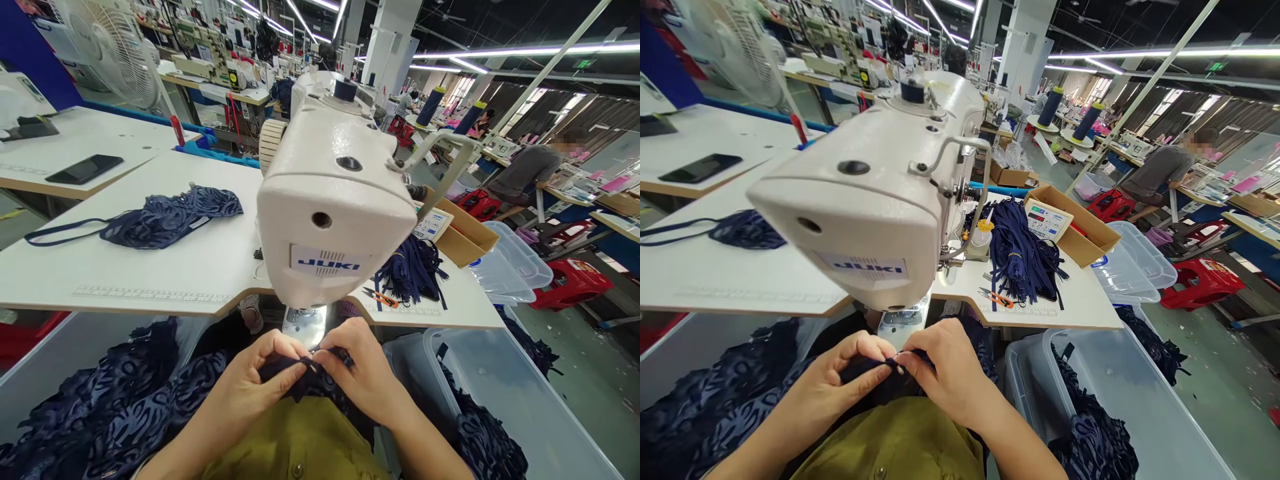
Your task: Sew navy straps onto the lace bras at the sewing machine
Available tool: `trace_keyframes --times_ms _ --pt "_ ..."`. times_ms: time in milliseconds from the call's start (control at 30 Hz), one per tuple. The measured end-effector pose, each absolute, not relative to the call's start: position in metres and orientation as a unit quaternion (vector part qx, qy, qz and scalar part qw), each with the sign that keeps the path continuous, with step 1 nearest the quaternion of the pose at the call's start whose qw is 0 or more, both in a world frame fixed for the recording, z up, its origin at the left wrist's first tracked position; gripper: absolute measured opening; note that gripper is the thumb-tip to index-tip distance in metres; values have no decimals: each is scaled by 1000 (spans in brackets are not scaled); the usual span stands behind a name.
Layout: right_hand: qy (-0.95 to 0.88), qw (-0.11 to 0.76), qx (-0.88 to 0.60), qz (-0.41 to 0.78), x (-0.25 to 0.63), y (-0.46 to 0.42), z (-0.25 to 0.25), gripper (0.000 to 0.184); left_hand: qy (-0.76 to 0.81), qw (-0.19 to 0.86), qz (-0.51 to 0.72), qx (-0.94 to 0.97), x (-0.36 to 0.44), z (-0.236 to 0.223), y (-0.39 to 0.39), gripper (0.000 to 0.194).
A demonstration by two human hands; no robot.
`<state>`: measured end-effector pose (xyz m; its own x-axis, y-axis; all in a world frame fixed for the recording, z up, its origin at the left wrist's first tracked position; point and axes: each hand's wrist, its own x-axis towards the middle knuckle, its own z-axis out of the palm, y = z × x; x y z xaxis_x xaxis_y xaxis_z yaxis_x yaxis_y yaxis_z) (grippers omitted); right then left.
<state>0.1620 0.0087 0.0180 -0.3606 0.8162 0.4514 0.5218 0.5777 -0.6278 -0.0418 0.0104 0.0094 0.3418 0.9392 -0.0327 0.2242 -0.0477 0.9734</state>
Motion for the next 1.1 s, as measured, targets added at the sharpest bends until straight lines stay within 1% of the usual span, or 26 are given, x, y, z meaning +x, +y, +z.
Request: trace_keyframes --times_ms 67,100,133,200,267,333,400,467,533,600,667,767,833,967,1100 --pt "-782 440 -426 111 160 7 14 3 479 504 364 620 -39 10 10 14" --pt "-763 474 -431 83 159 5 12 2 487 494 378 614 -37 10 9 15" --pt "-745 501 -433 79 158 2 9 6 491 483 391 610 -35 10 8 15" --pt "-732 508 -428 150 157 -4 2 24 489 464 413 612 -32 9 6 13" --pt "-722 476 -425 267 154 -9 -7 39 483 449 422 623 -29 7 4 10" --pt "-680 475 -439 345 149 -11 -16 42 476 437 420 636 -26 5 2 8" --pt "-616 526 -445 383 143 -12 -23 35 473 418 419 653 -24 3 1 7" --pt "-574 568 -432 402 139 -11 -29 23 467 374 428 678 -23 2 -2 7" --pt "-567 595 -409 397 136 -11 -32 14 457 309 440 709 -23 -1 -4 5" --pt "-584 609 -389 370 136 -11 -35 7 444 251 439 740 -24 -4 -6 10" --pt "-600 614 -386 338 136 -11 -38 7 431 219 430 762 -24 -7 -7 17" --pt "-610 603 -405 317 136 -11 -40 10 409 210 418 784 -24 -10 -7 23" --pt "-609 603 -403 320 136 -11 -41 12 389 202 421 794 -24 -10 -6 22" --pt "-613 607 -385 328 137 -11 -38 9 365 153 438 807 -26 -13 -7 15" --pt "-633 581 -392 328 140 -13 -38 6 334 119 425 833 -30 -18 -9 20"
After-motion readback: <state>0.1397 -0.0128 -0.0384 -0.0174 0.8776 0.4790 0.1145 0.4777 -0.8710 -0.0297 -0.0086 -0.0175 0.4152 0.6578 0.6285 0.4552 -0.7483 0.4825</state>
